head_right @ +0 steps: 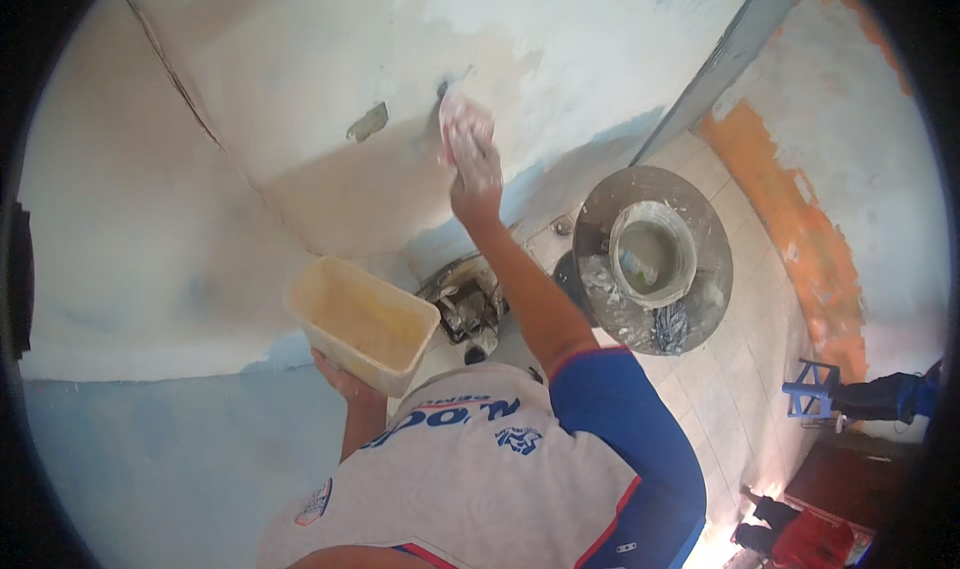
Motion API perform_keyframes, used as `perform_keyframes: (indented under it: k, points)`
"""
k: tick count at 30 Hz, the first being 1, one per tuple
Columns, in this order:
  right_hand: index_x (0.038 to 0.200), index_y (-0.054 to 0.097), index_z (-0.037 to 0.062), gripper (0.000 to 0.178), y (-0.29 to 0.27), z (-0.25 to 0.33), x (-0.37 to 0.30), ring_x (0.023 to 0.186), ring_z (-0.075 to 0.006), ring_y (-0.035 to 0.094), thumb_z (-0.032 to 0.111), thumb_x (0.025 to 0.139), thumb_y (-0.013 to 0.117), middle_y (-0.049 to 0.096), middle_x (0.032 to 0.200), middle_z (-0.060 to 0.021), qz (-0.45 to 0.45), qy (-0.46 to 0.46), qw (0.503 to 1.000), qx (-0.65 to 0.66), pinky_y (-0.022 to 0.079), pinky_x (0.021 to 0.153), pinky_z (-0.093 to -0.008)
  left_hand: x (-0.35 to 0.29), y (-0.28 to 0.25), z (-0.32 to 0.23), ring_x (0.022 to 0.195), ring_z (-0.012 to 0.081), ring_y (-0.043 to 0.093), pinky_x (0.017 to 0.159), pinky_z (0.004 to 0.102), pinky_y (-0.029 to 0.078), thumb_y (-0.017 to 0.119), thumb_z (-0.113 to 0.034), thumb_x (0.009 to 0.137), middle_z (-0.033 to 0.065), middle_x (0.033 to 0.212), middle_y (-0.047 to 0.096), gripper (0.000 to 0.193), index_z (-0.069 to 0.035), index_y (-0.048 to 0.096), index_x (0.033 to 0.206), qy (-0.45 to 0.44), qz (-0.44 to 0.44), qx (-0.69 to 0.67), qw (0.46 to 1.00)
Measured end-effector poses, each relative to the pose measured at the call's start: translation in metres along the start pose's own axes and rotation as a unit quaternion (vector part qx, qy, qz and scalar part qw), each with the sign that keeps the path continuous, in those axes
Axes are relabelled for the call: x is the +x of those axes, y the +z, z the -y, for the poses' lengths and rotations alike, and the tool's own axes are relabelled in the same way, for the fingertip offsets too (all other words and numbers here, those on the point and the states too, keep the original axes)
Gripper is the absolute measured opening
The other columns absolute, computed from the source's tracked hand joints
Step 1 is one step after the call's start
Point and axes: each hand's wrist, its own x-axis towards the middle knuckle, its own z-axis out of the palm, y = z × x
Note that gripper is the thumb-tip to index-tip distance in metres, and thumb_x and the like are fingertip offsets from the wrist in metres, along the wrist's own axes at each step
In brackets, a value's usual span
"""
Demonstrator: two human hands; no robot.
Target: The person applies plaster to a ceiling using a putty knife while holding a plastic container. They scoop plaster from the container and spread it over cracks and uneven areas on the ceiling surface.
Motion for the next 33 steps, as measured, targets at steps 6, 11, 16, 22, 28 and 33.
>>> perform_keyframes:
  k: [6,11,16,22,28,33]
  points:
    - [0.138,0.065,0.0060,0.048,-0.026,0.002,0.031,0.117,-0.0395,0.061,-0.005,0.092,0.055,0.065,0.119,-0.0232,-0.090,0.187,0.978,-0.004,0.052,0.097,-0.0489,-0.005,-0.011,0.002,0.143,0.0338,0.043,0.119,0.0499,0.038,0.028,-0.065,0.105,0.0093,0.159,0.041,0.073,-0.018,0.033,0.160,0.010,-0.016,-0.002,1.000]
    - [0.137,0.065,0.0038,0.050,0.015,0.001,0.009,0.114,-0.0453,0.060,-0.007,0.088,0.057,0.068,0.115,-0.0270,-0.015,0.006,1.000,-0.017,0.052,0.098,-0.0480,-0.001,-0.005,0.002,0.143,0.0337,0.043,0.119,0.0496,0.038,0.027,-0.065,0.105,0.0092,0.159,0.041,0.073,-0.018,0.034,0.160,-0.013,-0.003,0.016,1.000]
    - [0.137,0.065,0.0050,0.051,-0.026,0.022,-0.015,0.115,-0.0427,0.063,-0.012,0.090,0.053,0.068,0.130,-0.0194,-0.017,0.051,0.998,0.029,0.050,0.105,-0.0486,-0.006,-0.015,0.001,0.142,0.0328,0.045,0.119,0.0489,0.038,0.029,-0.064,0.105,0.0088,0.158,0.042,0.071,-0.017,0.035,0.158,0.018,-0.013,-0.017,1.000]
    - [0.127,0.066,-0.0022,0.030,-0.007,-0.018,0.048,0.106,-0.0445,0.065,0.003,0.099,0.057,0.065,0.124,-0.0237,-0.046,0.066,0.996,-0.044,0.053,0.094,-0.0482,-0.006,-0.001,-0.004,0.141,0.0323,0.045,0.117,0.0487,0.040,0.030,-0.062,0.105,0.0080,0.156,0.044,0.069,-0.018,0.037,0.157,0.013,0.006,0.008,1.000]
    - [0.128,0.066,0.0013,0.033,-0.028,0.048,-0.016,0.106,-0.0429,0.066,-0.001,0.096,0.058,0.067,0.119,-0.0240,0.080,-0.045,0.991,0.097,0.054,0.091,-0.0483,-0.007,0.003,-0.006,0.142,0.0327,0.045,0.117,0.0480,0.040,0.025,-0.065,0.106,0.0104,0.158,0.042,0.073,-0.016,0.033,0.159,0.044,0.006,0.027,0.999]
    - [0.140,0.062,0.0069,0.053,-0.025,-0.010,0.079,0.120,-0.0428,0.061,-0.006,0.090,0.055,0.065,0.127,-0.0247,-0.094,0.147,0.985,-0.014,0.049,0.104,-0.0521,-0.007,-0.009,-0.005,0.142,0.0325,0.045,0.117,0.0477,0.041,0.025,-0.065,0.105,0.0102,0.157,0.043,0.073,-0.015,0.033,0.159,0.026,-0.016,0.027,0.999]
